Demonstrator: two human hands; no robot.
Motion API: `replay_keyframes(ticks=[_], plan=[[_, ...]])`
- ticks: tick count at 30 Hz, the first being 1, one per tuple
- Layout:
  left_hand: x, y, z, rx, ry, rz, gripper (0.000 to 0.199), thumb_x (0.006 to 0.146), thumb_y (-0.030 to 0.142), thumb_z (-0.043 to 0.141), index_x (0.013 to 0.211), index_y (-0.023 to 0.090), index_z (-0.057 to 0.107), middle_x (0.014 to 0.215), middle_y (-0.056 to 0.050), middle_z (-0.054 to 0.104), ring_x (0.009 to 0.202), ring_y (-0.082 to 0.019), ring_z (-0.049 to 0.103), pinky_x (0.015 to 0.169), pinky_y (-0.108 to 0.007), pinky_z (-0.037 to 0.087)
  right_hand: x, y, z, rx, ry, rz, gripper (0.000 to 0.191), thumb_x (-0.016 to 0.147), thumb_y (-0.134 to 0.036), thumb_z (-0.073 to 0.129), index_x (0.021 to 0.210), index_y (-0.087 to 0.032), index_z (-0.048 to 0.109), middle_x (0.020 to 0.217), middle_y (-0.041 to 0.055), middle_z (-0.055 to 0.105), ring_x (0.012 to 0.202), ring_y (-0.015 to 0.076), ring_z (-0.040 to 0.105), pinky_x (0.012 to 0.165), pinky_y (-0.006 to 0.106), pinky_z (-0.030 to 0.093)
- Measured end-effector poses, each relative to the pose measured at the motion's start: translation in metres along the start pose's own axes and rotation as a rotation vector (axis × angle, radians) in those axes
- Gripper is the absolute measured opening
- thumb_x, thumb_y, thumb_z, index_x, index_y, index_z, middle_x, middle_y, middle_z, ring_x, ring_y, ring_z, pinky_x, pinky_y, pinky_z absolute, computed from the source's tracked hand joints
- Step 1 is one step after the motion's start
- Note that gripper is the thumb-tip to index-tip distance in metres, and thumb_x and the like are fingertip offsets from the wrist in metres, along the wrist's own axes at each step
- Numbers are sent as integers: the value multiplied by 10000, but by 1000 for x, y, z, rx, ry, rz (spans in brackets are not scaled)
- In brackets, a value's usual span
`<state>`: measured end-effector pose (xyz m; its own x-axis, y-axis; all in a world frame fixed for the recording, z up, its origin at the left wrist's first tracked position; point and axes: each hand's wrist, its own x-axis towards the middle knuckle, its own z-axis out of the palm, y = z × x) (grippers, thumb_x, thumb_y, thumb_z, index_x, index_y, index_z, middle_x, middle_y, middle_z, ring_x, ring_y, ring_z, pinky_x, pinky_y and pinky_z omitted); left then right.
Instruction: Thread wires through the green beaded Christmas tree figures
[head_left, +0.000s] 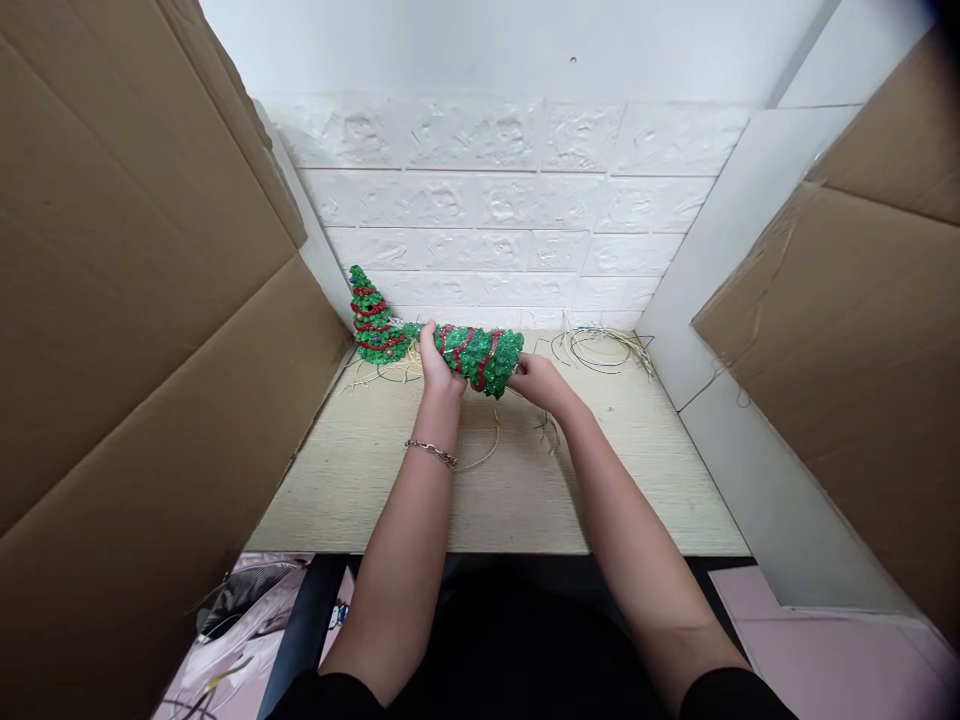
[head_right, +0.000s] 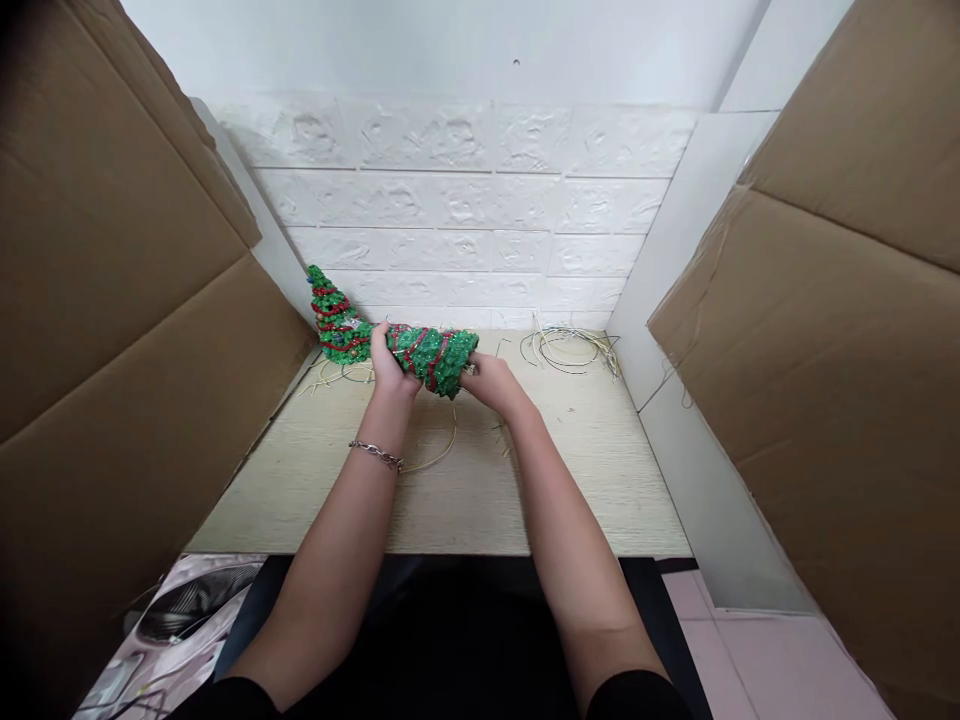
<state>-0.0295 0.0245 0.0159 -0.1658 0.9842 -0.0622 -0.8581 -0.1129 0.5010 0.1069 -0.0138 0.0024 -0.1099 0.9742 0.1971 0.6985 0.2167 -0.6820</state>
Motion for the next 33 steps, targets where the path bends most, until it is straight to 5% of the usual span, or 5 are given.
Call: replay_keyframes(ticks=[7,12,18,25,33], plan=[[-1,-1,1,49,-25,4,203,700,353,553,660,157,522,578,11,552,515,-119,543,608,-270,443,0,-4,5,-167,-5,-62,220,692,-297,576,819,-139,663,765,64,650,695,160,555,579,223,363],[-1,-2,0,66,-24,-13,214,691,364,568,641,163,516,577,17,552,519,-113,545,615,-258,445,1,0,9,-306,-20,-132,308,737,-321,575,1005,-194,656,968,93,662,895,235,592,710,268,414],[0,-3,-1,82,-38,-24,210,688,360,563,630,165,515,573,13,542,508,-108,535,604,-252,437,-1,2,6,-230,17,-92,229,721,-271,542,889,-168,659,863,78,663,775,186,582,604,228,374],[-2,-5,2,33,-12,-8,178,698,344,559,678,169,532,615,16,568,541,-115,553,619,-259,447,-2,5,-9,-138,46,-39,175,704,-290,495,616,-151,556,566,-2,502,540,96,395,503,212,241],[-3,7,3,0,68,113,174,713,336,540,726,165,565,708,-9,591,629,-127,576,697,-277,480,-3,7,-9,-97,135,-47,173,782,-289,477,877,-188,582,613,-19,470,600,118,415,582,223,268]])
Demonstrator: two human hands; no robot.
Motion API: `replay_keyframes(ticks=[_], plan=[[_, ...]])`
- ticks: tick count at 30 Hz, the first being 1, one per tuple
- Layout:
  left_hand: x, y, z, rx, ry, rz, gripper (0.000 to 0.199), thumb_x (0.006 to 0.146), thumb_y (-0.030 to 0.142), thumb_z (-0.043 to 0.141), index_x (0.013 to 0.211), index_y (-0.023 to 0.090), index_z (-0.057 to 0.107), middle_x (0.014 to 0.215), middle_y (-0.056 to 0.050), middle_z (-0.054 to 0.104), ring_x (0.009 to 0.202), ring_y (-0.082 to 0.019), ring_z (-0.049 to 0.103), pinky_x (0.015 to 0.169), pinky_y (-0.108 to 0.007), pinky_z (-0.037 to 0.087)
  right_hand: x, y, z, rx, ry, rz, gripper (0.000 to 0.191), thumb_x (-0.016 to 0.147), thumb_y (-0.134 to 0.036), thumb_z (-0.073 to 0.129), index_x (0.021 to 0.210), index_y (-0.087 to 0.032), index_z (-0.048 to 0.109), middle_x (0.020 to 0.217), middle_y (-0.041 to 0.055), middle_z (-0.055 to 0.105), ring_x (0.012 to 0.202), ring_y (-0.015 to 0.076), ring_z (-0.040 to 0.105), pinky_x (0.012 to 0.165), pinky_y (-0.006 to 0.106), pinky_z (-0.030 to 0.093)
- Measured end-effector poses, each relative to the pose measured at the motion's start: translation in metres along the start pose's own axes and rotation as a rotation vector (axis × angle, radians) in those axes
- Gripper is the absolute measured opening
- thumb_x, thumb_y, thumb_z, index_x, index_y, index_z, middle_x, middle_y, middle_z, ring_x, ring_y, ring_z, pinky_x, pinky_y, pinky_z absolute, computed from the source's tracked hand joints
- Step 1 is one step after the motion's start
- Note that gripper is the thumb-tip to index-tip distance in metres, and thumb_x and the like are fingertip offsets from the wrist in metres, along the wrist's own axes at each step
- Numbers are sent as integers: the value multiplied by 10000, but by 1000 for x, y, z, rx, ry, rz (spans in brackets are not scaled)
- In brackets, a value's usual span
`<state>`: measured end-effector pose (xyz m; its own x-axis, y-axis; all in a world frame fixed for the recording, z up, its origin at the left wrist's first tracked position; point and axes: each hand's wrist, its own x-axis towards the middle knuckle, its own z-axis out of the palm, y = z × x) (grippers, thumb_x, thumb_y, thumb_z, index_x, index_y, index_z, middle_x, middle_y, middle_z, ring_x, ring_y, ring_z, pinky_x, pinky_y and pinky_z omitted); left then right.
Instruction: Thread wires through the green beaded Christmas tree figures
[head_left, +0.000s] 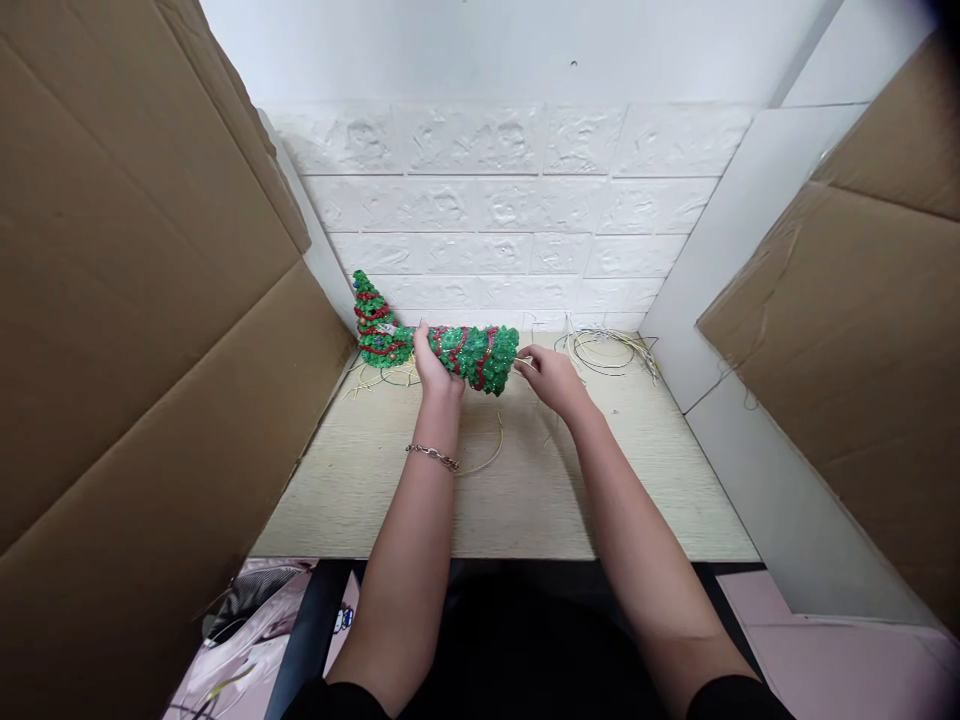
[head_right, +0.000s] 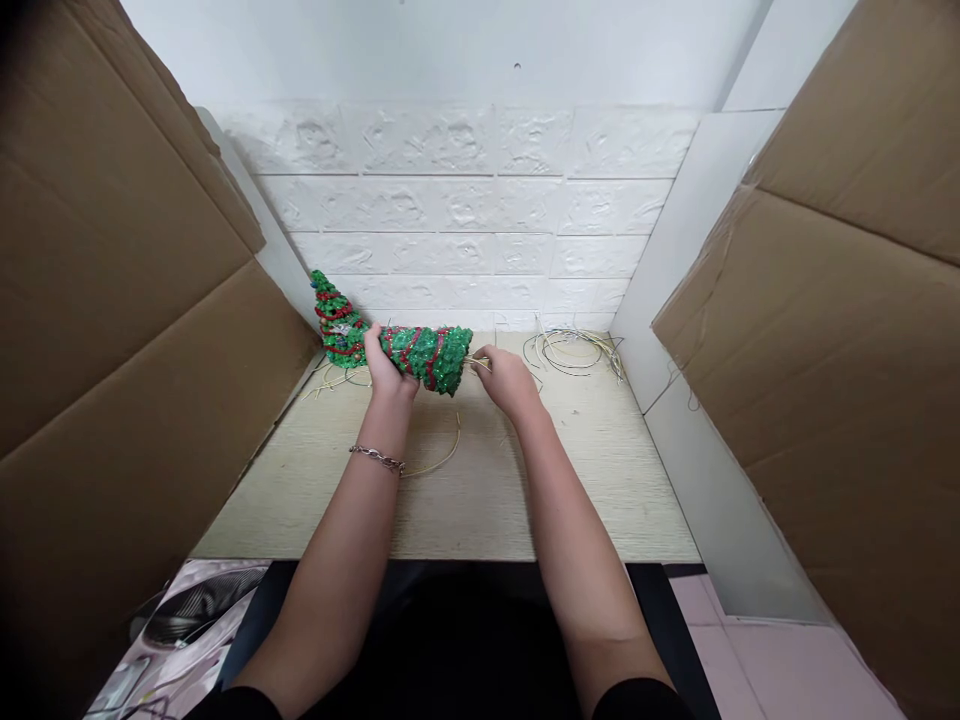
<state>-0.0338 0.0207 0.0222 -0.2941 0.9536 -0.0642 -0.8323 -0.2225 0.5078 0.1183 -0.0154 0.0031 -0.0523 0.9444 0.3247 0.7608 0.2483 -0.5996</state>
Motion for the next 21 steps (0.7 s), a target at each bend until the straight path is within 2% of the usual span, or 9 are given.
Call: replay_keyframes(ticks=[3,5,7,9,11,13,16,18,21], plan=[[2,5,-2,-20,37,59,235,731,366,506,813,164,592,801,-33,615,715,-142,596,750,-286,487,-2,-3,2,35,39,-15,246,765,-283,496,994,-195,511,654,-25,467,623,127,437,590,225,284],[3,7,-3,-39,73,79,257,741,375,484,844,166,591,818,-38,618,754,-150,601,770,-288,487,-2,-5,3,80,101,-88,273,742,-282,515,994,-183,478,700,-19,466,648,125,440,606,224,304],[4,8,-5,-53,107,81,255,750,378,467,843,172,584,797,-35,616,781,-157,604,781,-288,485,-2,-8,2,94,170,-171,199,725,-271,526,894,-171,492,726,-7,464,677,119,432,631,225,315],[6,8,-6,-59,122,70,253,756,385,457,833,178,579,772,-31,614,797,-163,607,788,-292,484,-3,-12,0,100,161,-168,129,729,-292,528,732,-167,498,679,-10,452,657,109,414,620,224,310],[7,7,-7,-63,124,60,252,755,390,457,822,178,578,769,-29,615,781,-162,608,784,-295,485,-5,-17,-4,148,-15,-70,221,727,-357,542,631,-164,493,601,-25,434,588,93,388,563,220,296],[9,6,-9,-71,120,77,248,751,384,464,823,176,579,788,-27,618,747,-152,606,772,-293,488,-9,-21,-6,183,-343,-7,245,689,-394,586,628,-161,545,569,-32,455,546,81,385,517,213,290],[11,5,-10,-71,113,90,247,749,377,468,834,174,581,818,-23,619,721,-144,603,758,-295,491,-16,-26,-4,104,-814,7,203,619,-341,650,745,-182,638,592,-28,513,519,82,426,488,215,314],[10,3,-10,-60,119,76,243,745,377,475,826,175,584,813,-19,619,707,-141,602,747,-292,493,-20,-28,1,25,-965,53,223,606,-292,657,811,-204,650,557,-34,502,467,85,421,463,226,320],[8,2,-8,-60,124,61,221,737,366,490,799,175,584,784,-12,615,673,-135,596,731,-284,494,-23,-31,12,-36,-1014,71,177,588,-214,663,765,-212,649,487,-39,477,415,92,400,448,245,314]])
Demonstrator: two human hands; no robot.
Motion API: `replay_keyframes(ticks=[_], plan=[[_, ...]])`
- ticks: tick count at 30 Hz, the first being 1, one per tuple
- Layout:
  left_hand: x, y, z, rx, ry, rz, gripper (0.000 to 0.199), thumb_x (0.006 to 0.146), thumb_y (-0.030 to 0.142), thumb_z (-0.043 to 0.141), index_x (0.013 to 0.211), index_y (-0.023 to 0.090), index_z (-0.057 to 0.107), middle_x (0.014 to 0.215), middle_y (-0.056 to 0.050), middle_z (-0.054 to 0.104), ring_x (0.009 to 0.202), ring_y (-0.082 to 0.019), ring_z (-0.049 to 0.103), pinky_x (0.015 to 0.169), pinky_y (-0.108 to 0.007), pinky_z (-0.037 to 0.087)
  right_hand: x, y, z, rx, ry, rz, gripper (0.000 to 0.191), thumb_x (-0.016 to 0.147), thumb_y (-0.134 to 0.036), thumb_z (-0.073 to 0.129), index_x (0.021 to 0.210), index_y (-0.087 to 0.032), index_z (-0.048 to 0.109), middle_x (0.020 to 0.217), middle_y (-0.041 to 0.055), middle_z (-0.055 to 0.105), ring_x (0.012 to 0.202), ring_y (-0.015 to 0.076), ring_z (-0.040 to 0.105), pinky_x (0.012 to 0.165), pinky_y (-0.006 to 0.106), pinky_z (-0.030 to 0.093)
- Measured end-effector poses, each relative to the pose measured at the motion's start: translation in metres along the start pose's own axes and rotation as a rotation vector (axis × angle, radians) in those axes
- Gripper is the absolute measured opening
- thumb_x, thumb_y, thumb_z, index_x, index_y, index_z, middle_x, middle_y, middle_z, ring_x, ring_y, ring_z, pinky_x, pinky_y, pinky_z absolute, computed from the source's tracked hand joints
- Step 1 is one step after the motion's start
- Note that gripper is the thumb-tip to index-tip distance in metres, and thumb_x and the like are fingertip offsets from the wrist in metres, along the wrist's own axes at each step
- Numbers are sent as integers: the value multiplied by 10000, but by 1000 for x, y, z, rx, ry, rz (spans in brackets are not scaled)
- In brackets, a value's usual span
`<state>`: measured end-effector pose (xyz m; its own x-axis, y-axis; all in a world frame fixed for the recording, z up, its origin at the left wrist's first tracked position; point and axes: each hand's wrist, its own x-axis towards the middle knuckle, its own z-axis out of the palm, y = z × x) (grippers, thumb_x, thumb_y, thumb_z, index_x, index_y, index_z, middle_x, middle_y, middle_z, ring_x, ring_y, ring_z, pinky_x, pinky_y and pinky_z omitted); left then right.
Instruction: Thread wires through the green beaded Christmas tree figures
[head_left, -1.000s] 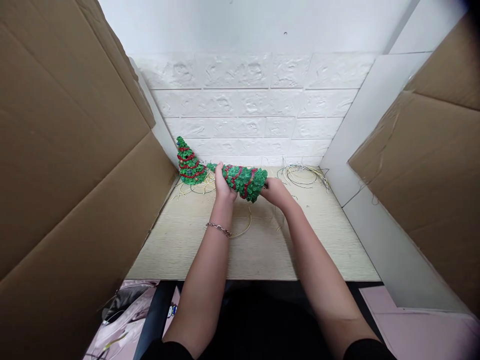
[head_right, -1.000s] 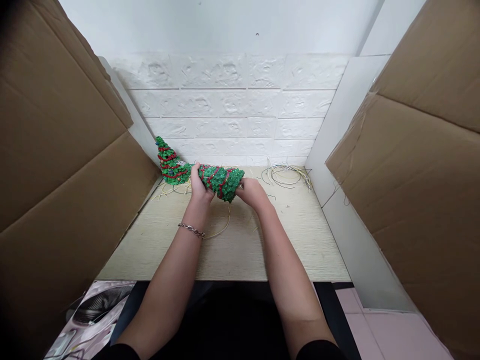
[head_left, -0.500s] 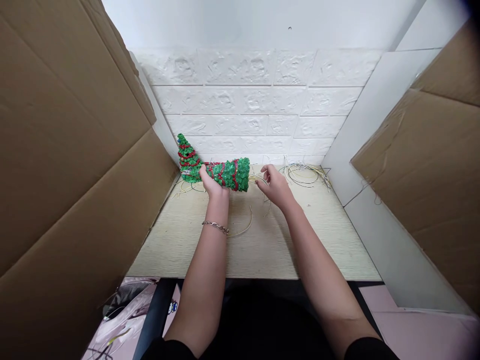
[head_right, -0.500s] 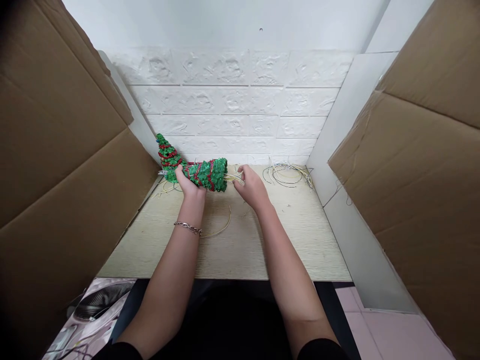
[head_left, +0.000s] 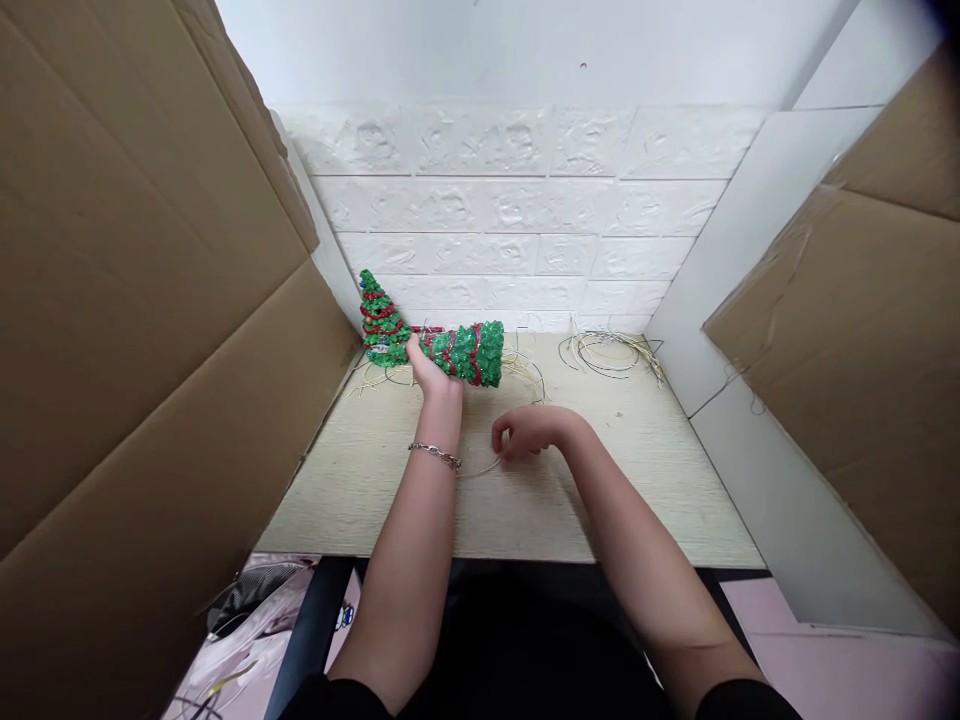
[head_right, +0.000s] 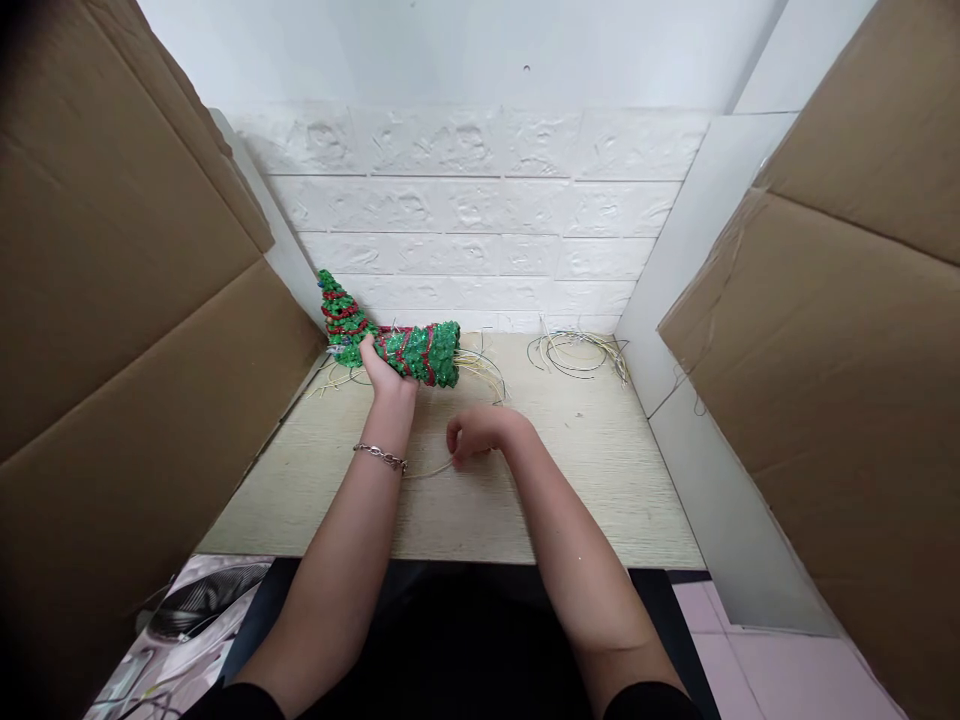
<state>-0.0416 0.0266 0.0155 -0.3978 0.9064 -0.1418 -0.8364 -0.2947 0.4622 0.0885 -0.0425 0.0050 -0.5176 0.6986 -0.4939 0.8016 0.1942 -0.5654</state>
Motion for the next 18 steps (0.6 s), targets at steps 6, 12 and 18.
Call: replay_keyframes(ticks=[6,12,18], plan=[[-1,0,0,34,3,-15,233,731,375,489,808,177,587,786,-13,618,671,-137,600,729,-290,493,4,-5,4,-136,47,-58,93,591,-114,638,546,-193,616,529,-22,548,497,97,446,479,229,302],[0,0,-2,33,-20,-7,258,731,391,476,812,171,582,783,-21,620,667,-138,599,732,-291,492,0,-15,8,-214,-38,-102,67,599,-187,679,658,-201,651,627,-37,600,552,90,483,477,196,306],[-3,-2,0,50,-74,-1,253,746,389,452,789,175,579,739,-25,618,705,-148,601,751,-289,485,-7,-39,17,-388,22,-133,88,611,-144,666,688,-184,683,712,9,658,590,115,528,502,207,315]])
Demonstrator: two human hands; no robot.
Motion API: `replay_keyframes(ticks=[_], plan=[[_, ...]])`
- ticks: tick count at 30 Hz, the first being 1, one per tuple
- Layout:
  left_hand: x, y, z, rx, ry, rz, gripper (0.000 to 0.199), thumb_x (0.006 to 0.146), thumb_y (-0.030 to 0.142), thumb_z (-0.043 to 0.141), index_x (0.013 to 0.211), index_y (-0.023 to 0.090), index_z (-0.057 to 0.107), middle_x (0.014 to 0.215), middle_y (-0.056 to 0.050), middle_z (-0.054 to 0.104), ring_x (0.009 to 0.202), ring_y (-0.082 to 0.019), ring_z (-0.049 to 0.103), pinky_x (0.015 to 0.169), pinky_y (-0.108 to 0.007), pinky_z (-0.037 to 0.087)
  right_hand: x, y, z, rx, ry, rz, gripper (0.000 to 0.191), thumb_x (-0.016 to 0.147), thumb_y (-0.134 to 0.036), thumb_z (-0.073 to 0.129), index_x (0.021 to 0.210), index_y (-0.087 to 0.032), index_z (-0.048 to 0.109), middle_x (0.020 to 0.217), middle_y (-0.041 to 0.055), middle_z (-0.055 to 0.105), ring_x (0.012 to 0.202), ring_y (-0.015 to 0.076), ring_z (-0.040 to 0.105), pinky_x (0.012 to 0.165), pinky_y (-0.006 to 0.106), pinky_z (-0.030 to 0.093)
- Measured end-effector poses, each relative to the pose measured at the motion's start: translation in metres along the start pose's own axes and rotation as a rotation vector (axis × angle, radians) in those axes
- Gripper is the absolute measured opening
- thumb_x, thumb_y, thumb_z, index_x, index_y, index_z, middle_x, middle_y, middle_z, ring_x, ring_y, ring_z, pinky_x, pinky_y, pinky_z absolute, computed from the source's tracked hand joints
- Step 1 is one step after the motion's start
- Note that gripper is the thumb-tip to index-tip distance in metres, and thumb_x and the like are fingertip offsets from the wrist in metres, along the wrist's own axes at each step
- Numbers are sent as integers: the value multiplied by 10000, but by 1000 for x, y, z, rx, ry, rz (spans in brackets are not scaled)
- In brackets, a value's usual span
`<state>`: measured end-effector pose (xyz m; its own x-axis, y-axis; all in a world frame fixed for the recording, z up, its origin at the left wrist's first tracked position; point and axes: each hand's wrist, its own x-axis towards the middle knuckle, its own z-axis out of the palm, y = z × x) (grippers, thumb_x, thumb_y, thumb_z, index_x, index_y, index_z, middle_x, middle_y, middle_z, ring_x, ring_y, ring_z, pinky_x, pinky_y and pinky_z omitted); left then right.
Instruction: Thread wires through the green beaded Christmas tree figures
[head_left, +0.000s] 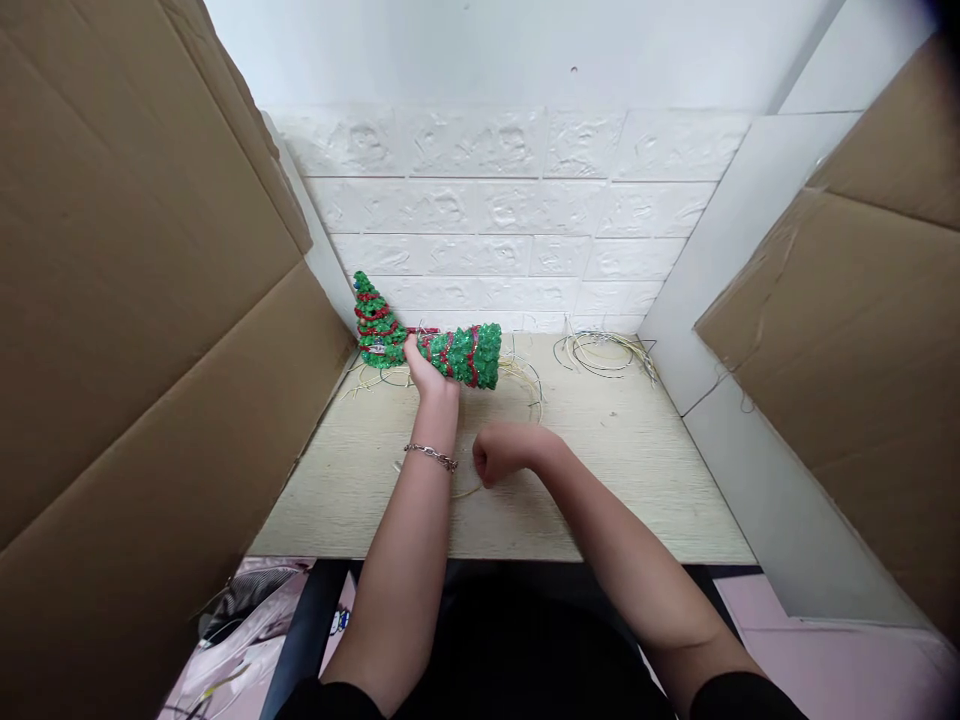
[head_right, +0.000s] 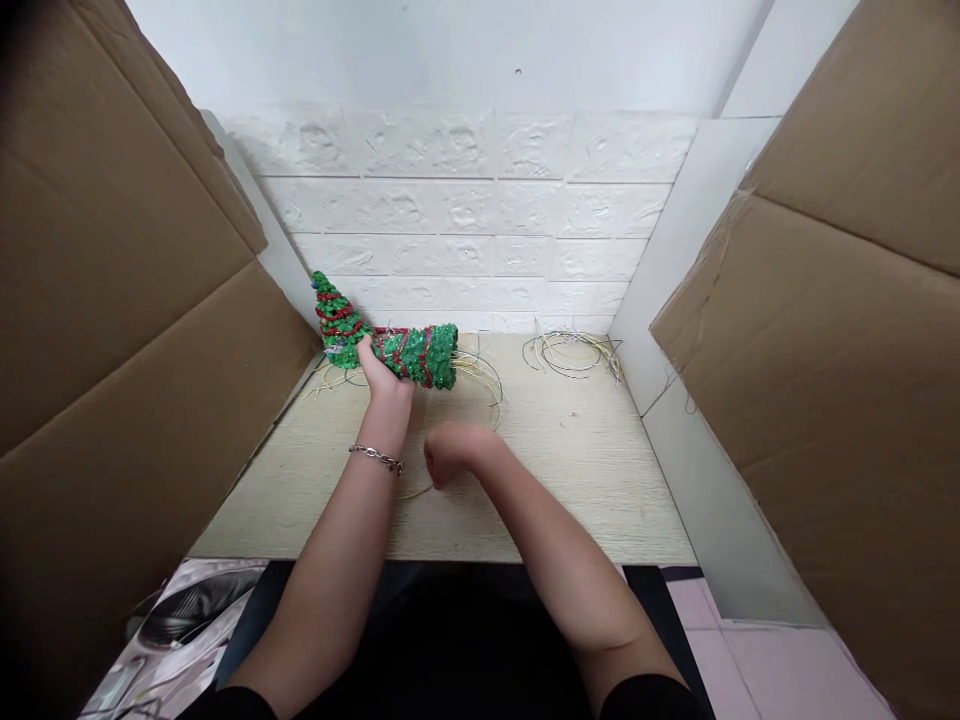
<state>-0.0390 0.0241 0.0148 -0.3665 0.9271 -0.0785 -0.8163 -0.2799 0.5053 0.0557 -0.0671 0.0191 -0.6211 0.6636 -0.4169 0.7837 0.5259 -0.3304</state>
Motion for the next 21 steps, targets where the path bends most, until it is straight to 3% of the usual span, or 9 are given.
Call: replay_keyframes(ticks=[5,11,17,21], plan=[[2,-1,-1,-3,-9,-9,271,744,388,451,819,170,592,763,-30,620,682,-147,600,737,-295,487,-2,-6,2,-75,38,65,97,651,-153,635,730,-144,690,789,81,677,648,172,578,518,237,344],[2,0,-1,6,27,-18,281,751,396,454,838,172,598,742,-25,616,684,-148,601,739,-288,486,-5,18,-4,-30,159,125,170,711,-86,475,710,-122,640,862,140,657,778,230,593,622,293,407],[1,1,0,-10,46,-49,249,753,395,456,765,172,568,680,-6,593,654,-143,597,719,-287,489,-15,49,-18,628,292,204,161,784,-158,404,914,-178,497,625,10,554,531,120,498,509,244,394],[2,1,0,-16,66,-50,226,745,378,469,752,171,561,683,-7,599,640,-135,591,716,-275,486,-21,56,-23,712,421,206,226,839,-324,400,894,-170,556,622,-4,441,557,101,432,495,221,387]])
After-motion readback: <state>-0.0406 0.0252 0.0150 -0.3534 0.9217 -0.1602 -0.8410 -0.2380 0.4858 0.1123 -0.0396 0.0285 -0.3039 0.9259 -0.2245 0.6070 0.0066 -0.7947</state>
